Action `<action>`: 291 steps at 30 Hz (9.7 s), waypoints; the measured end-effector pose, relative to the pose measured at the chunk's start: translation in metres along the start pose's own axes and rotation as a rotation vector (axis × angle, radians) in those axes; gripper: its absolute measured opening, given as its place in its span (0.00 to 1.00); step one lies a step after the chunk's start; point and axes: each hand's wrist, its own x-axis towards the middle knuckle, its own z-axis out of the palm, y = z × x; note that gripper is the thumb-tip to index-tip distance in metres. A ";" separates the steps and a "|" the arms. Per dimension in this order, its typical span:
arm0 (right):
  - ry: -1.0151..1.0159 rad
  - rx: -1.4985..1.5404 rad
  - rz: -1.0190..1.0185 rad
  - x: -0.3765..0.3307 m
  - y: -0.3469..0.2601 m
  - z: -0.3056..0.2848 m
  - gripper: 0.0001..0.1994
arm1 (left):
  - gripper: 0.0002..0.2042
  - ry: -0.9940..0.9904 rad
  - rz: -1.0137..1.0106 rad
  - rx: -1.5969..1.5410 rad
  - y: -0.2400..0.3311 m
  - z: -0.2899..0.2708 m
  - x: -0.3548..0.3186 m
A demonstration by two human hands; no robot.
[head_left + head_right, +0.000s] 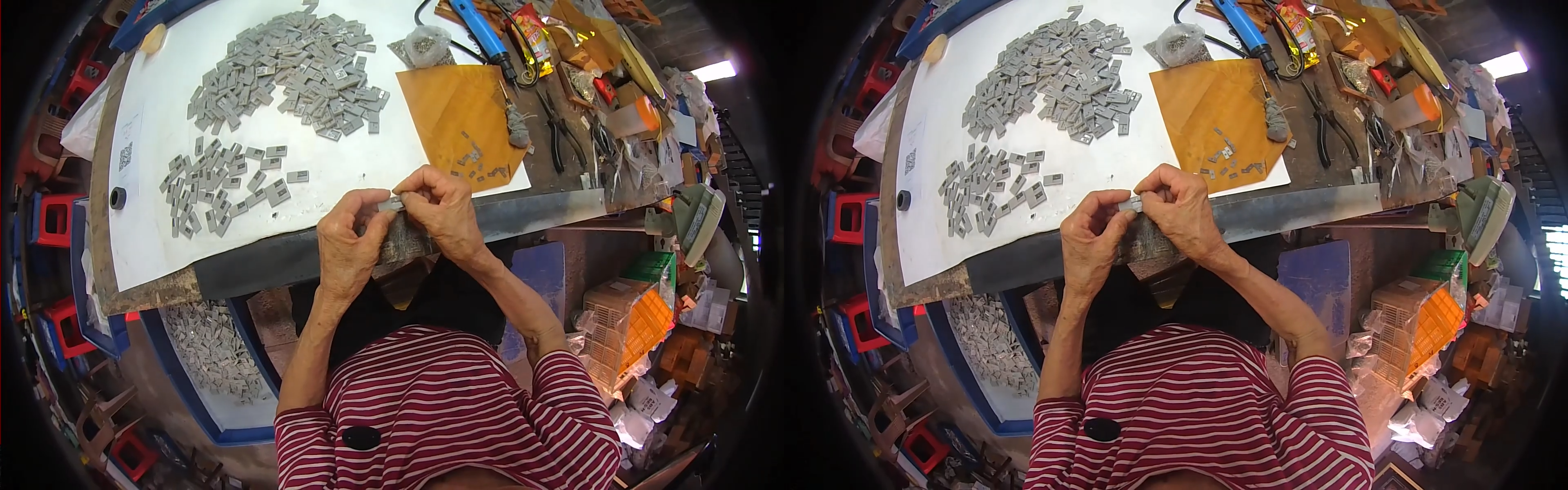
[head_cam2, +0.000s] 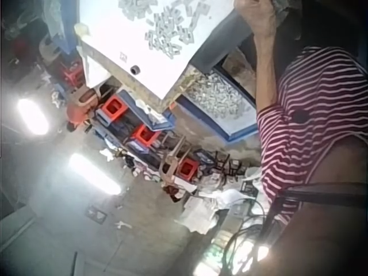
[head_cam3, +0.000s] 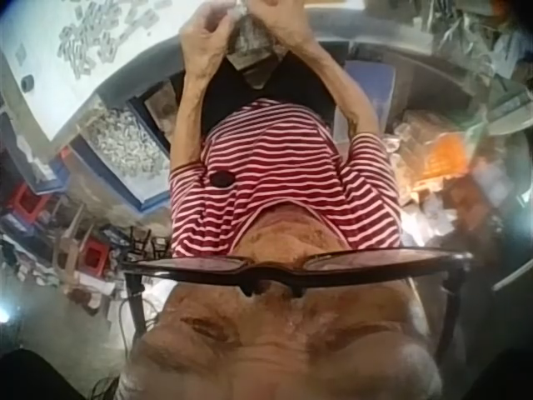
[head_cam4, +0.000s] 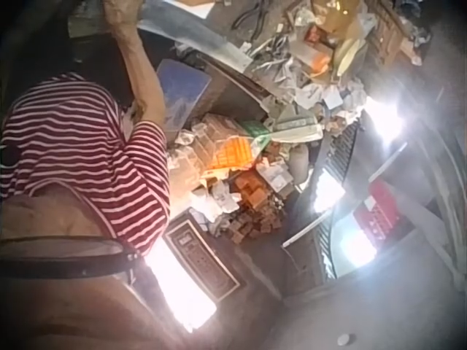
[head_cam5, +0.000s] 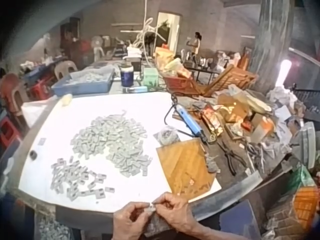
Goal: The person is manually assembling small metal parts on a workbench.
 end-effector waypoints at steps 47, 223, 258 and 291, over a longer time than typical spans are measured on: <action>-0.472 -0.759 -0.729 0.062 0.007 0.045 0.08 | 0.12 0.181 0.325 0.564 -0.001 -0.086 0.011; 0.029 -0.813 -0.369 0.045 0.008 -0.112 0.05 | 0.06 -0.103 0.068 0.058 0.023 0.017 0.030; 0.069 -0.270 0.061 0.055 0.004 -0.114 0.06 | 0.04 -0.169 -0.034 0.015 0.020 0.020 0.032; -0.204 0.243 0.151 0.023 -0.020 -0.045 0.06 | 0.09 -0.201 -0.192 -0.387 0.019 0.018 0.033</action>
